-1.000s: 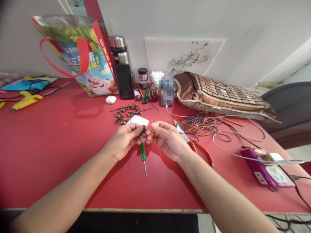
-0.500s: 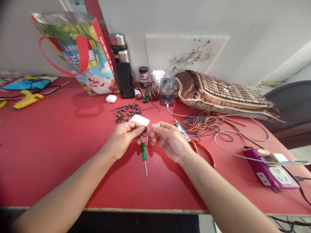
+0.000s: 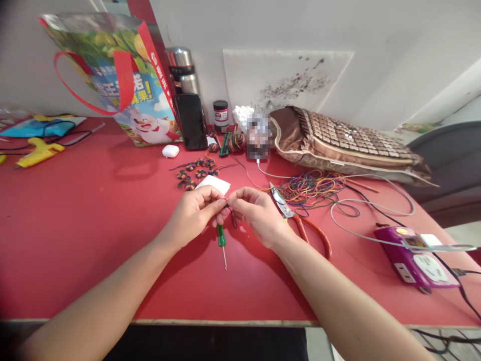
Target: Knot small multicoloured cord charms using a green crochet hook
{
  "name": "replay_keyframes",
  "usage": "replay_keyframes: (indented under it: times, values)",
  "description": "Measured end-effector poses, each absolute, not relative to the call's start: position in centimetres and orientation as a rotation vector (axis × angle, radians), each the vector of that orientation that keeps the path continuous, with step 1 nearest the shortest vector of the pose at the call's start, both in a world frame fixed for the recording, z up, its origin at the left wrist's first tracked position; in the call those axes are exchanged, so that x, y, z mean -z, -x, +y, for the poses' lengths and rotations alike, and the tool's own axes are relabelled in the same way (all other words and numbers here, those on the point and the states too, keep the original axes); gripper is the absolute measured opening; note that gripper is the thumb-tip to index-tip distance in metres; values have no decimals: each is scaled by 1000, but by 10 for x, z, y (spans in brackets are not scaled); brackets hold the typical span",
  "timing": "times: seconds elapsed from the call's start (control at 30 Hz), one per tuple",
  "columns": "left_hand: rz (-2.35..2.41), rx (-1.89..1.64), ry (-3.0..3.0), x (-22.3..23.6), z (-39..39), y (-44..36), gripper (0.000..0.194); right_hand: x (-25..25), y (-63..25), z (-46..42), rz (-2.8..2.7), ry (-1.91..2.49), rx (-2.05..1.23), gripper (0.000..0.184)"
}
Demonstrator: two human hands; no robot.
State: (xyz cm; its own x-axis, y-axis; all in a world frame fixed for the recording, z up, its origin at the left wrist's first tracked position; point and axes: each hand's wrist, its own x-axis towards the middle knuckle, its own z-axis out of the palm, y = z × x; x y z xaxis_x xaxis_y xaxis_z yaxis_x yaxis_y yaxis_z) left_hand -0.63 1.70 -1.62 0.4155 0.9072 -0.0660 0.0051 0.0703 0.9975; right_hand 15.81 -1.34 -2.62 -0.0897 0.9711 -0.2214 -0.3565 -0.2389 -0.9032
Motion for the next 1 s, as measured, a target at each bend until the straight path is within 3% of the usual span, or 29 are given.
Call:
replay_keyframes:
  times: [0.37,0.63,0.83,1.0]
  values:
    - [928,-1022,-1294,15,16,6,15,20,-149,-20,-814,939,-1704,30]
    - [850,-924,-1258,15,17,7,25,28,-152,-15,-836,1003,-1588,40]
    - [879,-853,-1232,13,16,9,21,30,-155,-15,-923,1047,-1524,43]
    - [796,-820,-953,14,11,2,26,29,-154,-16,-954,981,-1511,41]
